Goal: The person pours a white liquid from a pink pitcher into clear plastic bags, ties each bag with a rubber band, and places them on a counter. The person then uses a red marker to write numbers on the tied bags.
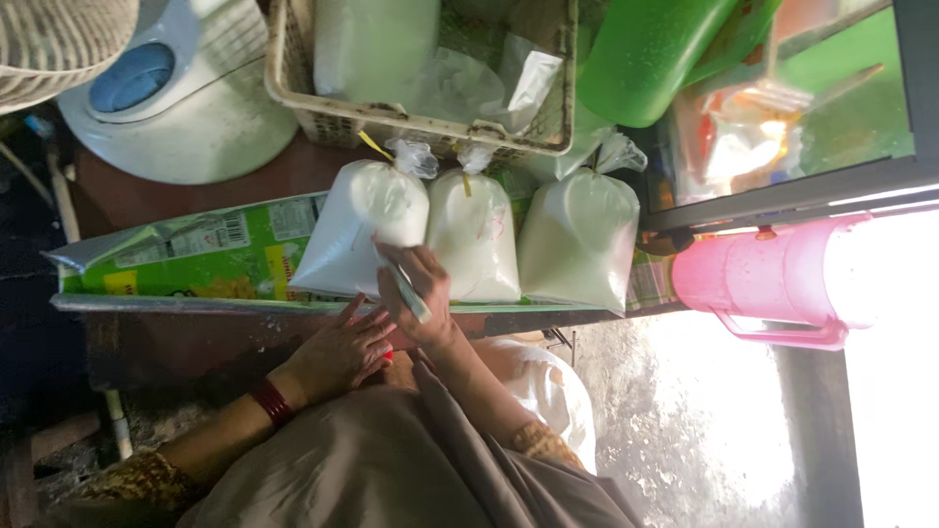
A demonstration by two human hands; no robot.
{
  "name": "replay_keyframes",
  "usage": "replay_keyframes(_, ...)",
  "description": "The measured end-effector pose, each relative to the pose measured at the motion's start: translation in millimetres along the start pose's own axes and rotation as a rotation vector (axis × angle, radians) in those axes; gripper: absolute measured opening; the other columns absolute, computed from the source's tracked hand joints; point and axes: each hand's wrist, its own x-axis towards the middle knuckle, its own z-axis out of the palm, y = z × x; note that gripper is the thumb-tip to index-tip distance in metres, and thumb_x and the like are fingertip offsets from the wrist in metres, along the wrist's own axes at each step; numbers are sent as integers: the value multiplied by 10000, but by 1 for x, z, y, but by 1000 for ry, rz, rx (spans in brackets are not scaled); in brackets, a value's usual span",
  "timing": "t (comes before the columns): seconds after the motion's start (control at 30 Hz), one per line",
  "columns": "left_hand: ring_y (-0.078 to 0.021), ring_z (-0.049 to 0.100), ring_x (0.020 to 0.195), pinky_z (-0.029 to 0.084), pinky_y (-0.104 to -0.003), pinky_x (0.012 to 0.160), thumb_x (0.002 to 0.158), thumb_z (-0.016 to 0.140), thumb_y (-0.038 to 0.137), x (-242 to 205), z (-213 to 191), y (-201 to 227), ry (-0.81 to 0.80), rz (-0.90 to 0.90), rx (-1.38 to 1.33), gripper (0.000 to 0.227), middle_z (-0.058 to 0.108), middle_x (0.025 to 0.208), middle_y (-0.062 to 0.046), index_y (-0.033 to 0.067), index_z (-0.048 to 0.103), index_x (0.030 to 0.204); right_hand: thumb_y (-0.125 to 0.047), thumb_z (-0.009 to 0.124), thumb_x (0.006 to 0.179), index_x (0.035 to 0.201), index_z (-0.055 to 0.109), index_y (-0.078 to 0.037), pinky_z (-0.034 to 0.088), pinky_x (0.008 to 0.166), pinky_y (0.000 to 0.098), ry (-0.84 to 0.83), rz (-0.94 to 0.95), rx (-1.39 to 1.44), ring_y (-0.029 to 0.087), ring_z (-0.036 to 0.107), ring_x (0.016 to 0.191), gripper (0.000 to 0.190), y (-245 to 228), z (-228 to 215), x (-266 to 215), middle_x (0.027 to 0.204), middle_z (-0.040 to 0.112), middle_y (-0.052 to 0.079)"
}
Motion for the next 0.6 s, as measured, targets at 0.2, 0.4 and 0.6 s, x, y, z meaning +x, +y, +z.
replay_keyframes(0.2,-346,391,1442,249,-578,1162,989,556,306,1,-7,-10,249,178,67,335,484,1526,-226,6,680,1071,-11,662,926,1154,705,101,582,851,367,140,563,315,293,715,934,257,53,-11,-40,1050,723,154)
replay_keyframes(0.4,-252,585,1231,457,-448,1039,909,653,267,-21,-19,-8,449,69,-113,315,660,1279,-75,45,717,1124,-219,592,973,1149,712,68,578,913,360,739,637,212,240,720,954,358,117,-149,-83,1077,749,128)
replay_keyframes(0.6,-220,702,1030,555,-377,879,855,719,285,-13,-55,-7,539,-122,-192,316,729,1158,-32,98,735,1110,-97,632,894,1105,751,35,566,822,348,727,638,105,235,714,910,275,124,-203,-95,1024,745,141)
